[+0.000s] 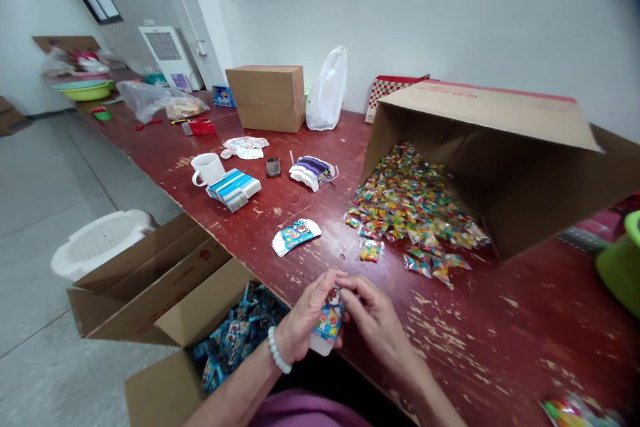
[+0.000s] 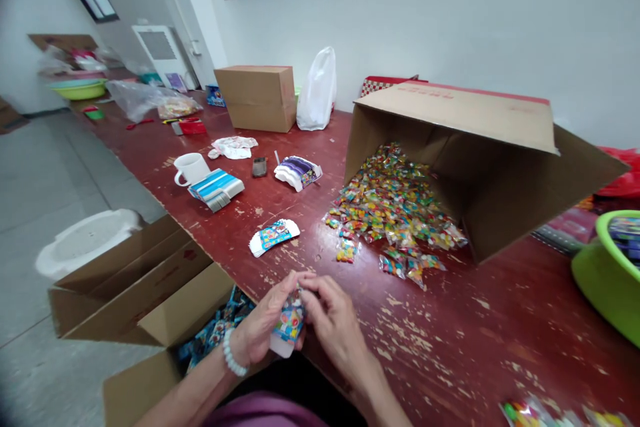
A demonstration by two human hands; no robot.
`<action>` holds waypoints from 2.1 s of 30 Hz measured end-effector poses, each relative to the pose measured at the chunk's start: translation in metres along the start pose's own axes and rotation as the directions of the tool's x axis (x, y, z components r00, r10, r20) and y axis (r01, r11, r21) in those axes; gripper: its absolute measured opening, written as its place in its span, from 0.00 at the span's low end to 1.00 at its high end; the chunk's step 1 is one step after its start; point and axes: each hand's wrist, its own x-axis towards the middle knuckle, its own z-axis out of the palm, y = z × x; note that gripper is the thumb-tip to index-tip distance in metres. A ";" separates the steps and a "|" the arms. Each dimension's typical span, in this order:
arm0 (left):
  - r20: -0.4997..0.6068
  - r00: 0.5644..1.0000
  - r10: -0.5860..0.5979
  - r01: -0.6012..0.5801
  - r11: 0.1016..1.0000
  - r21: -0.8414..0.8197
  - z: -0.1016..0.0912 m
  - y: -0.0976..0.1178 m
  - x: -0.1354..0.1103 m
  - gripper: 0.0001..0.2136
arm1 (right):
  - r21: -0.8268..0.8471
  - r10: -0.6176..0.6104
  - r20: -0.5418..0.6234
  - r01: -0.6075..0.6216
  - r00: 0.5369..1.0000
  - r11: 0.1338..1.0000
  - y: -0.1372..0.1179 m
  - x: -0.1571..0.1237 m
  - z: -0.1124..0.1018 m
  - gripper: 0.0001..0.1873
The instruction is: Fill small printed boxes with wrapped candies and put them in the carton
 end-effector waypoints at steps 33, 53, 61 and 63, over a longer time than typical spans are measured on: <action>-0.027 0.999 0.025 -0.027 0.995 -0.091 -0.034 0.012 -0.004 0.20 | 0.283 0.278 -0.177 -0.222 0.944 0.933 0.009 -0.003 -0.017 0.16; 0.284 0.957 -0.058 0.042 0.997 0.060 -0.015 -0.006 -0.004 0.20 | -0.405 -0.300 -0.220 0.193 0.928 0.894 -0.018 -0.013 -0.025 0.07; 0.248 0.968 0.029 -0.098 0.958 0.268 -0.010 -0.005 -0.006 0.18 | -0.017 0.116 -0.133 -0.119 0.984 0.993 -0.010 -0.008 -0.024 0.06; 0.258 0.966 0.025 -0.109 0.943 0.314 -0.010 -0.004 -0.007 0.18 | 0.096 0.201 -0.154 -0.188 0.967 0.977 -0.002 -0.006 -0.027 0.08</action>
